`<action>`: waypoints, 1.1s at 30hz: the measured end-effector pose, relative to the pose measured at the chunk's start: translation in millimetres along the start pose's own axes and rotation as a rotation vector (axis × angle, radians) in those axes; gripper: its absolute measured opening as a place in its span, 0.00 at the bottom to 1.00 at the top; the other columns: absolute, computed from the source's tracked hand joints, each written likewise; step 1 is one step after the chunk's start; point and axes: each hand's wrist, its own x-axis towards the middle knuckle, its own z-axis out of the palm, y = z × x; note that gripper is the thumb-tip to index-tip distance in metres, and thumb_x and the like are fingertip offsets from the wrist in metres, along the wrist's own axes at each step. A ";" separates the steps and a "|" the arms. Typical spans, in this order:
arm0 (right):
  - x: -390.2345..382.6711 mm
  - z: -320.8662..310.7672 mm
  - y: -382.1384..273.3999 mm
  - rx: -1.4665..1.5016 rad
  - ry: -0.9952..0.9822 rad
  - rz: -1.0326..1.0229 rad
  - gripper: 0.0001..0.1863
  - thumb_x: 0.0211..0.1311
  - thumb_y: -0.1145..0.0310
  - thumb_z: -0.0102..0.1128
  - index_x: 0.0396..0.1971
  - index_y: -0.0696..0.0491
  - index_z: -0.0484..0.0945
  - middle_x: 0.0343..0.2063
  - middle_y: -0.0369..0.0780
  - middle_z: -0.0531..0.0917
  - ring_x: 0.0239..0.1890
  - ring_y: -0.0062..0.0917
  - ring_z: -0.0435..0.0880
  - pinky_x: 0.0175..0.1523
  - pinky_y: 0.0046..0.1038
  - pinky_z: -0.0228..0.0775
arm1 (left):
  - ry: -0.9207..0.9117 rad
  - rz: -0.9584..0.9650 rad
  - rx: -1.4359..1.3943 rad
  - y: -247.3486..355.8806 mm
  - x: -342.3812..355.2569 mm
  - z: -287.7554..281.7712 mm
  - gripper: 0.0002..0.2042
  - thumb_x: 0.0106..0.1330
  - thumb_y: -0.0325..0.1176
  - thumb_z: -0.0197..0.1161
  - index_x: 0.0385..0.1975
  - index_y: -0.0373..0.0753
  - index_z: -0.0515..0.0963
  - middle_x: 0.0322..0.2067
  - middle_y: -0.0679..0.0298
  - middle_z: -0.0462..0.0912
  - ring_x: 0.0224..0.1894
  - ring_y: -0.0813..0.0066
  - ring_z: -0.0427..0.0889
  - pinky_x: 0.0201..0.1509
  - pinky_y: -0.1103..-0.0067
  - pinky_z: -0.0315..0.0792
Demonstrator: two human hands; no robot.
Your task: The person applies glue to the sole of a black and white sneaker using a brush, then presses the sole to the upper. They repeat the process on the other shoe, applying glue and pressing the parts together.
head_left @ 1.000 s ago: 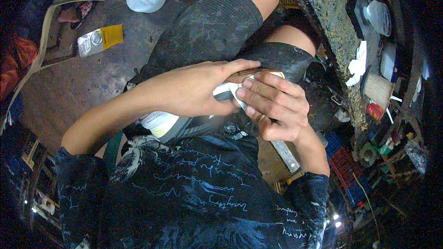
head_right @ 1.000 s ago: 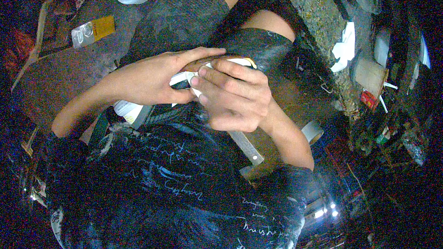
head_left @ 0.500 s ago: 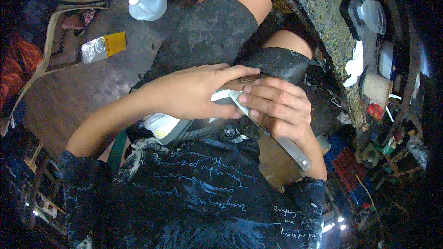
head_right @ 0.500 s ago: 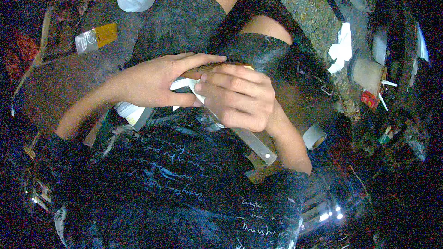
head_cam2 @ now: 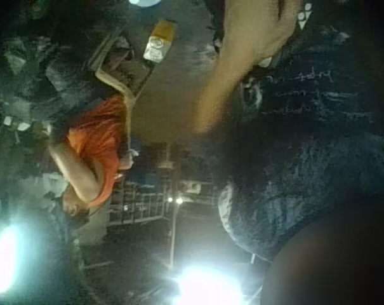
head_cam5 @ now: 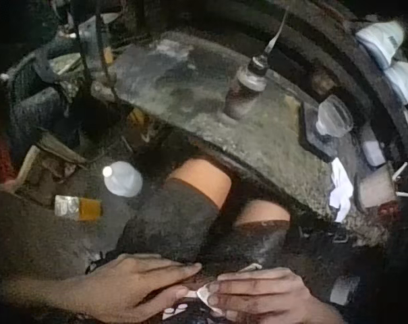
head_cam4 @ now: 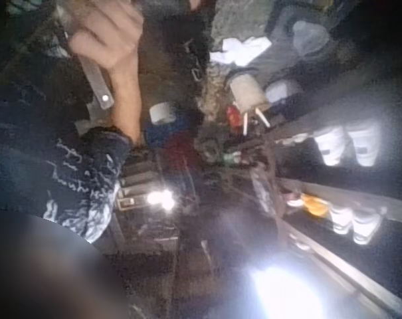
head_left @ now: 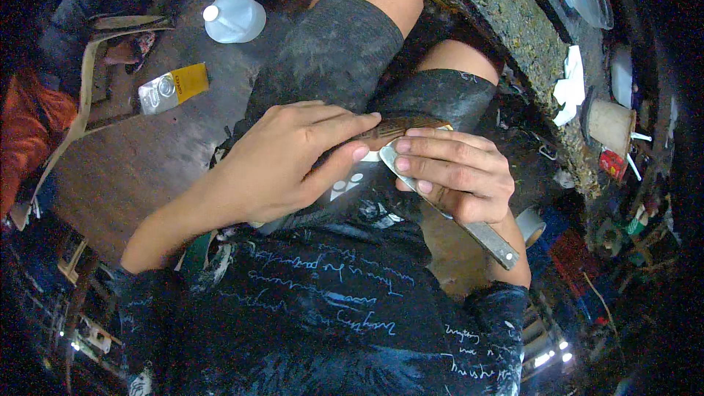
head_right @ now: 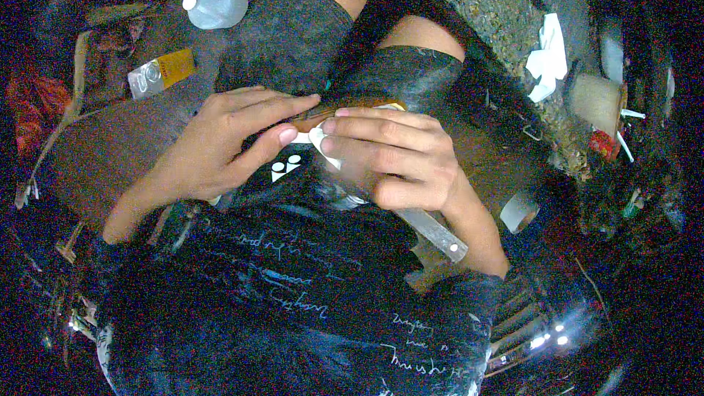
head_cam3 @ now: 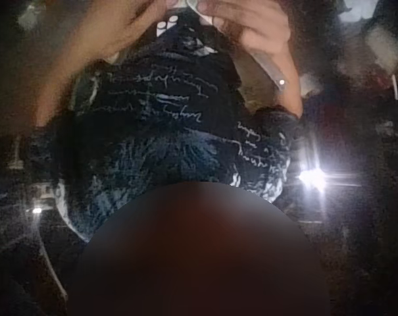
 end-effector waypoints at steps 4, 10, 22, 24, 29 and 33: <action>9.1 -3.5 -3.1 0.006 0.001 0.023 0.13 0.55 0.83 0.78 0.31 0.60 0.78 0.40 0.53 0.92 0.46 0.50 0.95 0.50 0.53 0.93 | 0.015 0.065 0.032 -1.9 3.9 1.6 0.18 0.77 0.30 0.63 0.62 0.30 0.82 0.46 0.44 0.90 0.49 0.43 0.89 0.56 0.59 0.82; 19.6 -9.5 -10.3 -0.047 -0.064 0.119 0.11 0.49 0.73 0.77 0.28 0.55 0.80 0.40 0.46 0.91 0.44 0.43 0.93 0.48 0.42 0.91 | 0.019 0.112 0.095 0.4 6.0 3.4 0.16 0.76 0.30 0.65 0.58 0.29 0.84 0.45 0.46 0.90 0.46 0.46 0.90 0.54 0.60 0.83; -6.8 21.8 -6.6 -0.210 0.069 0.068 0.12 0.50 0.83 0.76 0.30 0.58 0.79 0.45 0.48 0.92 0.49 0.50 0.94 0.55 0.54 0.91 | 0.001 0.120 0.147 0.6 8.5 -2.3 0.16 0.72 0.27 0.68 0.56 0.26 0.82 0.43 0.47 0.89 0.45 0.47 0.89 0.53 0.61 0.85; -7.8 25.8 -6.9 -0.211 0.100 0.044 0.11 0.50 0.83 0.75 0.34 0.60 0.83 0.46 0.49 0.92 0.50 0.51 0.93 0.56 0.57 0.91 | -0.009 0.134 0.165 2.3 8.7 -3.5 0.17 0.72 0.27 0.68 0.58 0.28 0.82 0.43 0.48 0.88 0.45 0.47 0.89 0.53 0.61 0.84; -10.8 30.3 -14.7 -0.186 0.168 0.116 0.12 0.49 0.82 0.76 0.32 0.60 0.80 0.45 0.49 0.92 0.50 0.51 0.93 0.57 0.63 0.89 | -0.043 0.169 0.228 7.0 11.5 -2.2 0.18 0.73 0.28 0.67 0.61 0.33 0.82 0.44 0.51 0.88 0.45 0.48 0.88 0.50 0.60 0.84; -16.3 33.5 -6.9 -0.216 0.155 -0.011 0.15 0.51 0.83 0.76 0.28 0.56 0.74 0.44 0.50 0.92 0.49 0.51 0.94 0.53 0.62 0.92 | -0.062 0.183 0.232 6.2 13.6 -2.4 0.19 0.71 0.27 0.68 0.60 0.31 0.81 0.42 0.50 0.88 0.44 0.49 0.88 0.50 0.61 0.84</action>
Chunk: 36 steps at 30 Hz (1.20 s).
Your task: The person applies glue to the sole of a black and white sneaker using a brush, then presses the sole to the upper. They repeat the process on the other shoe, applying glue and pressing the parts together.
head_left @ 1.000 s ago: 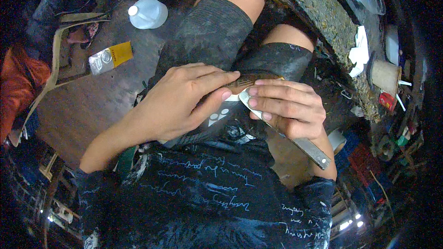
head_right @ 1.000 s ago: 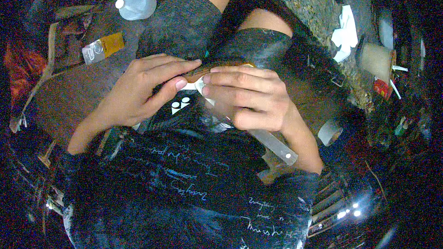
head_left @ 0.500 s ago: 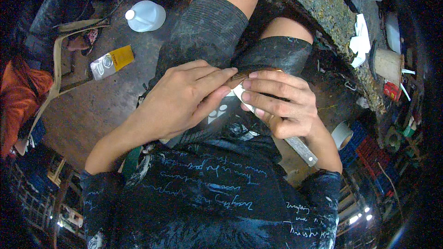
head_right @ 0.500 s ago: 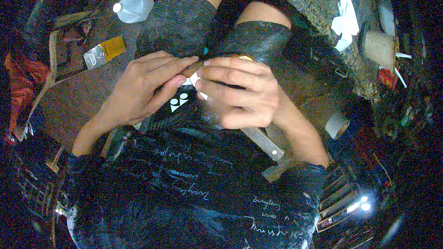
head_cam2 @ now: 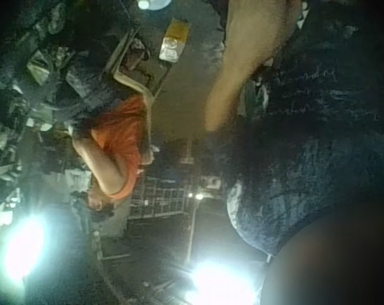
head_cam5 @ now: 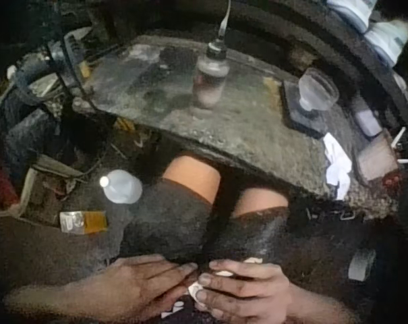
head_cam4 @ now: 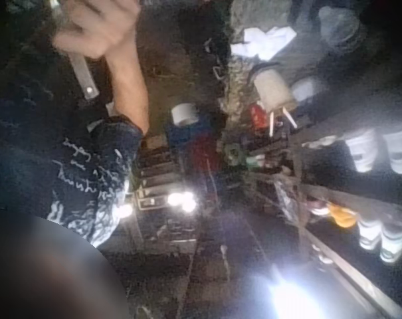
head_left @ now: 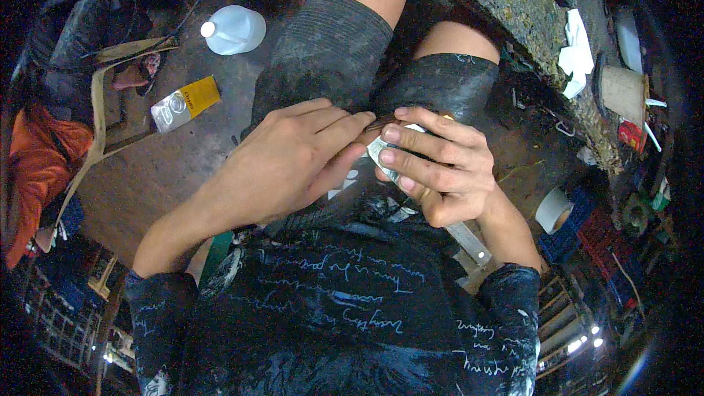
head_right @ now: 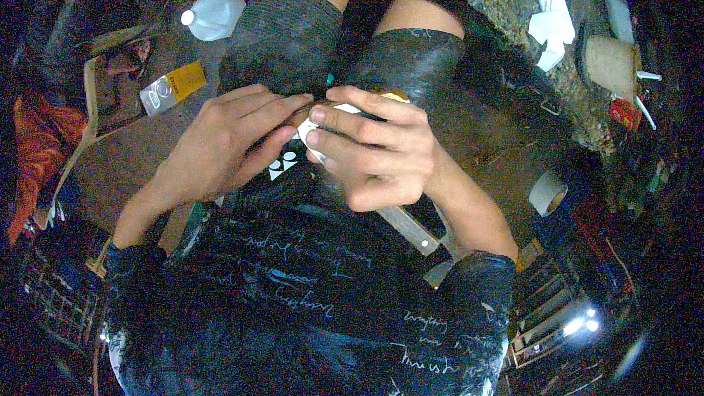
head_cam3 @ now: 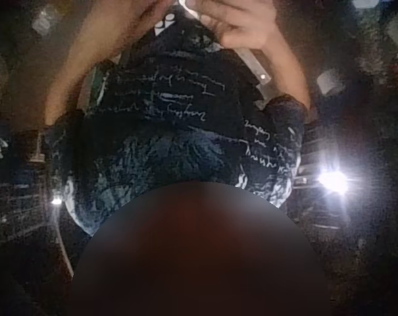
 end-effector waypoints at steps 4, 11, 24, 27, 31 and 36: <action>-5.4 10.0 10.3 -0.068 0.046 -0.134 0.20 0.54 0.84 0.74 0.26 0.54 0.66 0.43 0.51 0.92 0.48 0.49 0.94 0.50 0.60 0.94 | -0.037 -0.025 -0.020 -4.7 -0.9 -1.8 0.19 0.69 0.27 0.69 0.58 0.27 0.82 0.39 0.50 0.89 0.42 0.49 0.89 0.48 0.61 0.84; -5.2 12.9 7.9 -0.090 0.050 -0.111 0.22 0.56 0.83 0.75 0.26 0.53 0.64 0.42 0.51 0.92 0.47 0.48 0.94 0.48 0.60 0.94 | -0.044 -0.061 -0.078 -9.6 -2.2 -0.8 0.18 0.70 0.28 0.69 0.57 0.29 0.83 0.33 0.50 0.86 0.36 0.50 0.88 0.42 0.59 0.83; -3.8 13.0 4.7 -0.154 0.017 -0.125 0.21 0.53 0.82 0.74 0.23 0.52 0.65 0.42 0.51 0.92 0.49 0.49 0.93 0.51 0.62 0.93 | -0.128 -0.029 0.104 -5.5 2.5 -8.1 0.17 0.73 0.30 0.67 0.59 0.35 0.82 0.35 0.53 0.88 0.37 0.48 0.89 0.43 0.60 0.85; -4.2 11.7 2.4 -0.167 0.004 -0.098 0.21 0.54 0.81 0.74 0.23 0.51 0.65 0.42 0.51 0.92 0.50 0.49 0.93 0.52 0.63 0.92 | -0.159 -0.005 0.211 -2.9 8.4 -13.1 0.16 0.72 0.30 0.68 0.58 0.35 0.82 0.37 0.51 0.89 0.38 0.46 0.90 0.44 0.59 0.85; -4.9 11.7 -4.2 -0.184 -0.027 -0.058 0.22 0.54 0.81 0.73 0.21 0.50 0.63 0.41 0.52 0.91 0.51 0.50 0.92 0.52 0.64 0.92 | -0.175 -0.033 0.196 5.9 9.0 -19.0 0.16 0.73 0.30 0.68 0.58 0.35 0.81 0.38 0.48 0.89 0.41 0.44 0.90 0.46 0.58 0.86; -6.1 16.1 -2.7 -0.169 0.046 -0.058 0.22 0.53 0.82 0.71 0.20 0.50 0.62 0.41 0.52 0.92 0.50 0.50 0.92 0.52 0.64 0.92 | -0.193 -0.047 0.165 8.1 9.6 -21.1 0.15 0.74 0.29 0.67 0.58 0.33 0.81 0.38 0.47 0.90 0.41 0.44 0.91 0.47 0.58 0.86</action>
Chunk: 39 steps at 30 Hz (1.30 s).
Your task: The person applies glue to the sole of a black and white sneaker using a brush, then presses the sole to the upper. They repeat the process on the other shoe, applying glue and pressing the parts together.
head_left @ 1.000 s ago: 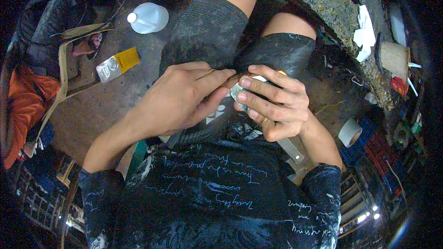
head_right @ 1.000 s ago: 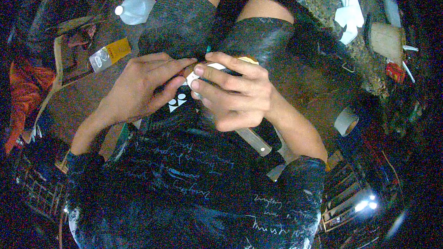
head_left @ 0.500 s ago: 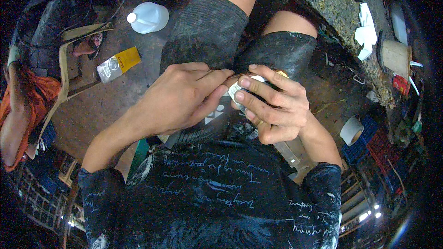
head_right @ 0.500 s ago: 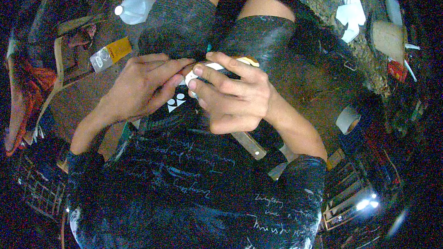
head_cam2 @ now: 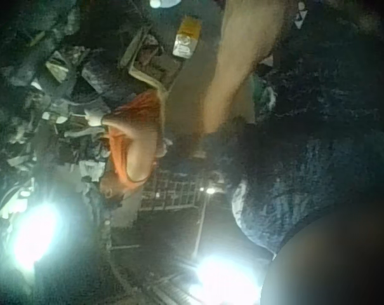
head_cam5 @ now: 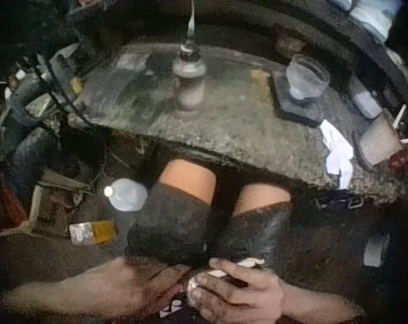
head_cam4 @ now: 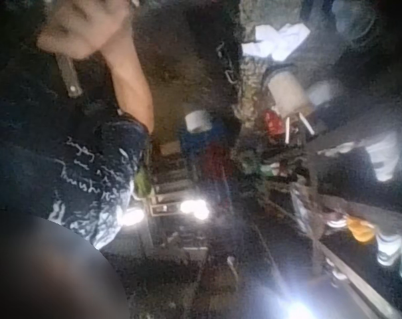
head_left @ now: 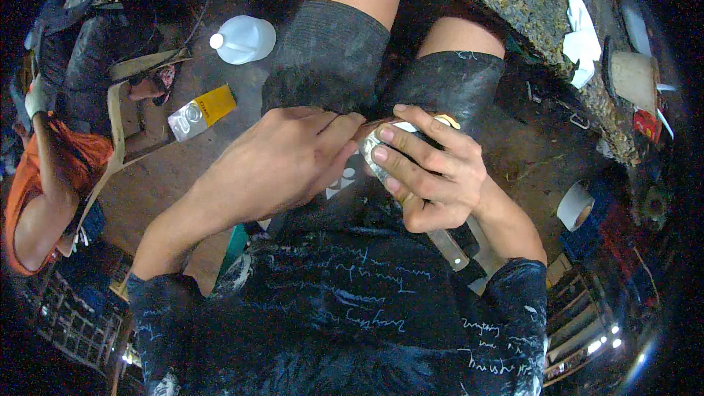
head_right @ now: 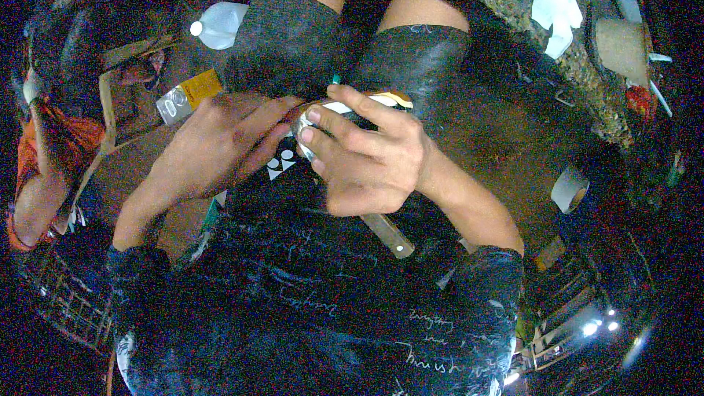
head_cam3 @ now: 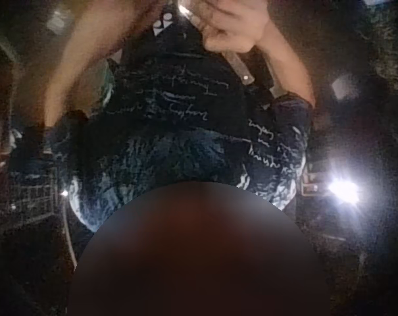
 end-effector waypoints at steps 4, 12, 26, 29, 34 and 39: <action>-0.8 -0.2 -0.7 -0.013 -0.003 0.011 0.21 0.53 0.83 0.70 0.20 0.50 0.62 0.41 0.52 0.92 0.50 0.50 0.93 0.52 0.63 0.92 | -0.026 -0.029 0.002 -0.3 -1.4 1.2 0.15 0.74 0.29 0.67 0.58 0.33 0.81 0.37 0.47 0.89 0.39 0.44 0.90 0.46 0.58 0.86; 1.9 1.1 -2.8 -0.030 0.004 0.039 0.22 0.53 0.83 0.72 0.20 0.51 0.63 0.42 0.51 0.92 0.48 0.49 0.93 0.52 0.60 0.93 | 0.015 0.055 0.008 -6.6 -2.4 4.9 0.15 0.76 0.32 0.65 0.55 0.28 0.79 0.32 0.48 0.86 0.36 0.47 0.88 0.42 0.57 0.83; 16.3 -34.7 12.4 0.322 -0.048 0.186 0.16 0.53 0.84 0.78 0.29 0.60 0.73 0.42 0.54 0.91 0.49 0.56 0.93 0.53 0.59 0.92 | -0.031 -0.086 -0.029 14.0 0.2 -3.2 0.12 0.77 0.32 0.65 0.55 0.35 0.82 0.44 0.44 0.90 0.46 0.41 0.90 0.51 0.56 0.85; 13.0 -36.2 9.2 0.351 -0.019 0.266 0.15 0.57 0.80 0.79 0.35 0.61 0.76 0.41 0.54 0.91 0.49 0.55 0.93 0.55 0.59 0.90 | 0.019 -0.103 -0.028 19.1 0.4 1.3 0.12 0.76 0.31 0.65 0.55 0.35 0.82 0.42 0.45 0.89 0.44 0.41 0.90 0.50 0.57 0.84; 2.8 -37.7 6.1 0.321 0.123 0.449 0.17 0.63 0.75 0.79 0.40 0.56 0.75 0.42 0.53 0.90 0.49 0.51 0.93 0.58 0.55 0.87 | 0.152 -0.095 -0.056 19.3 2.9 12.5 0.12 0.72 0.33 0.68 0.48 0.32 0.81 0.37 0.50 0.84 0.42 0.46 0.87 0.48 0.58 0.82; -3.9 -27.1 -23.2 0.455 0.511 0.865 0.17 0.65 0.77 0.77 0.43 0.55 0.74 0.44 0.52 0.90 0.45 0.39 0.91 0.52 0.38 0.86 | 0.226 -0.081 -0.135 27.9 3.9 15.4 0.17 0.65 0.33 0.73 0.51 0.33 0.81 0.40 0.50 0.83 0.44 0.45 0.84 0.50 0.57 0.80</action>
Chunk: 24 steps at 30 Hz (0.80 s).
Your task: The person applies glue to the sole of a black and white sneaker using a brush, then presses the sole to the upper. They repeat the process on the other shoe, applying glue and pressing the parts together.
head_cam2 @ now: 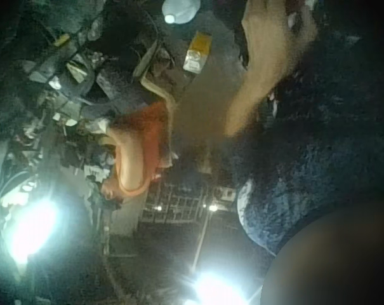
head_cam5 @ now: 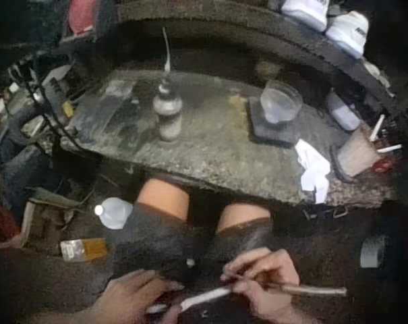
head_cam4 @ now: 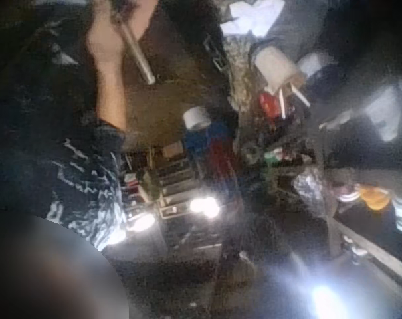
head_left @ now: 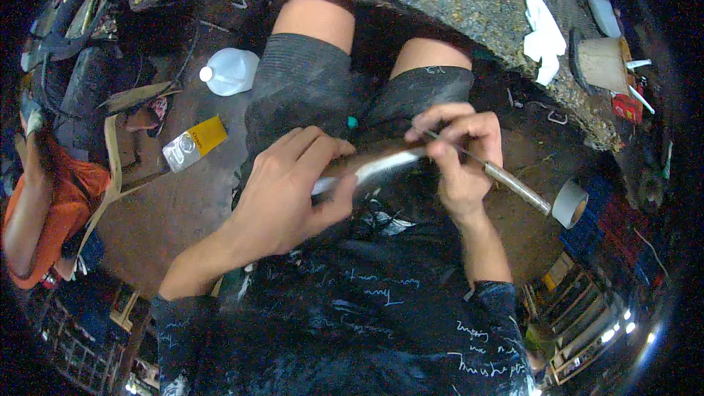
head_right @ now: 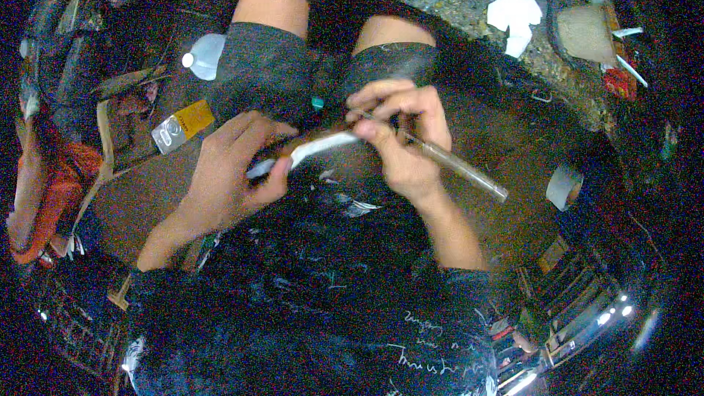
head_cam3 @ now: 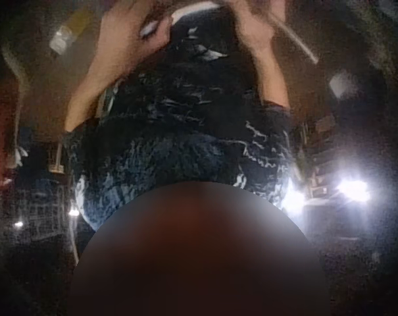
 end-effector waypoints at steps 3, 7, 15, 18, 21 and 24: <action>-22.2 -3.1 -14.4 -0.048 0.073 -0.115 0.17 0.65 0.77 0.77 0.42 0.54 0.74 0.44 0.53 0.90 0.44 0.38 0.90 0.52 0.38 0.84 | -0.005 0.147 0.000 6.2 -0.6 -5.8 0.19 0.62 0.32 0.75 0.51 0.35 0.81 0.41 0.52 0.83 0.45 0.46 0.83 0.50 0.57 0.80; -35.3 -12.3 -12.8 0.000 0.062 -0.181 0.16 0.48 0.77 0.86 0.31 0.54 0.82 0.35 0.47 0.94 0.42 0.42 0.93 0.53 0.46 0.84 | -0.046 0.163 0.058 1.1 8.7 1.9 0.22 0.60 0.30 0.74 0.57 0.40 0.83 0.47 0.54 0.84 0.51 0.46 0.84 0.57 0.59 0.81; -41.8 -31.6 -5.1 -0.140 -0.137 -0.246 0.13 0.48 0.76 0.80 0.35 0.56 0.87 0.37 0.45 0.94 0.43 0.43 0.93 0.52 0.45 0.86 | 0.007 0.167 0.018 -10.1 5.4 21.0 0.19 0.61 0.34 0.75 0.52 0.37 0.82 0.47 0.54 0.83 0.50 0.50 0.81 0.55 0.60 0.75; -36.6 -35.4 -7.4 -0.139 -0.180 -0.246 0.12 0.49 0.74 0.80 0.34 0.55 0.87 0.37 0.44 0.94 0.43 0.42 0.93 0.52 0.44 0.86 | 0.016 0.167 0.029 -11.0 6.2 21.9 0.19 0.62 0.34 0.75 0.52 0.38 0.82 0.47 0.55 0.83 0.50 0.50 0.81 0.55 0.60 0.75; -32.3 -35.0 -9.8 -0.178 -0.190 -0.263 0.09 0.52 0.73 0.79 0.34 0.55 0.89 0.38 0.44 0.93 0.45 0.42 0.92 0.52 0.42 0.86 | 0.020 0.179 0.031 -11.1 7.8 22.3 0.19 0.63 0.34 0.74 0.53 0.38 0.82 0.47 0.56 0.84 0.51 0.52 0.81 0.55 0.61 0.75; -28.6 -35.8 -12.2 -0.231 -0.249 -0.302 0.08 0.54 0.72 0.78 0.35 0.54 0.91 0.40 0.42 0.94 0.45 0.41 0.92 0.52 0.40 0.86 | 0.016 0.188 0.027 -10.8 7.7 21.2 0.18 0.64 0.34 0.74 0.53 0.38 0.83 0.47 0.57 0.84 0.51 0.53 0.82 0.54 0.61 0.75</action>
